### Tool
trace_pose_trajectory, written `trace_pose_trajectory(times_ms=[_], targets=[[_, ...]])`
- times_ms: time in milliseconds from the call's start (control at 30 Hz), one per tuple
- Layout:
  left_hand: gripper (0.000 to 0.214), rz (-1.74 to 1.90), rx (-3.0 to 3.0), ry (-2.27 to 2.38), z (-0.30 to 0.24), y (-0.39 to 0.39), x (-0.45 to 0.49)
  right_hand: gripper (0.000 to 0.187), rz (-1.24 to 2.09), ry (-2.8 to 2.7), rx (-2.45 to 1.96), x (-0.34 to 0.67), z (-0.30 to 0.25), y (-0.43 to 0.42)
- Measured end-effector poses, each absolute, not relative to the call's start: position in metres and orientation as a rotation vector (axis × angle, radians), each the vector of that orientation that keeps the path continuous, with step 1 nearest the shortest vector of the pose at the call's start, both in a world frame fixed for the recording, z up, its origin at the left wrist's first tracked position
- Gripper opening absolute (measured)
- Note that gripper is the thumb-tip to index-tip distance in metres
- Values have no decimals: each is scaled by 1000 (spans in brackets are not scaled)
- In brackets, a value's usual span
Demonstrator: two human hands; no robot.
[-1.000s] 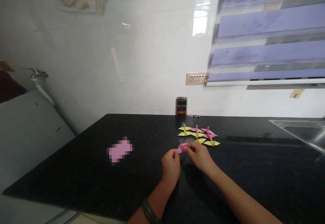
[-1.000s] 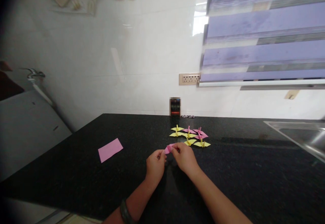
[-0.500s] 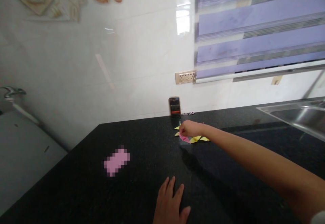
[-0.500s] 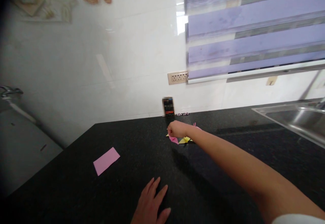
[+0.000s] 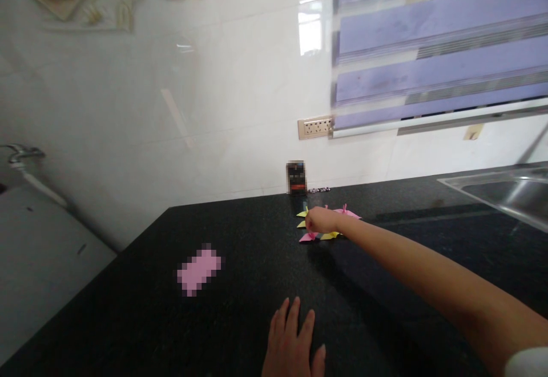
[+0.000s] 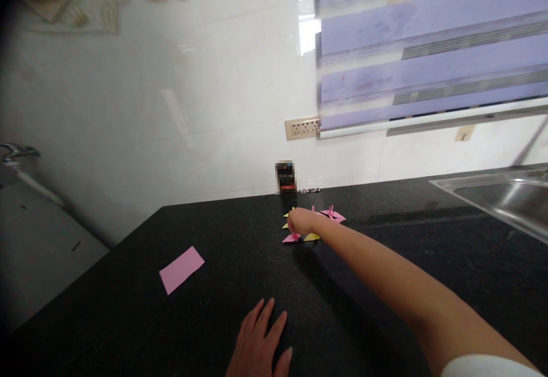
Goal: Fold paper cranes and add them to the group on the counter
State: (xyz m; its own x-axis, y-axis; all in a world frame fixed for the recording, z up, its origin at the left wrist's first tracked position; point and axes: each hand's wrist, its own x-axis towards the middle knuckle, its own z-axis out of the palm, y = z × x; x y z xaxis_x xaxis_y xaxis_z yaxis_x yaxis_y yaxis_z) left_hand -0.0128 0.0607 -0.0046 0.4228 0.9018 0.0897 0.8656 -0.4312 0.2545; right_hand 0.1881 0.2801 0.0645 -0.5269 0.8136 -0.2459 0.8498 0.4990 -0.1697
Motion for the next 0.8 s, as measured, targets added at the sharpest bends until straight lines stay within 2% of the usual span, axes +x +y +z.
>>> trace_pose_trajectory(times_ms=[300, 800], targets=[[46, 366, 2551, 1569, -4, 59, -13, 27, -285, 2540, 1485, 188, 64, 271], [46, 276, 2469, 1544, 9, 58, -13, 25, -268, 2549, 1736, 202, 79, 251]])
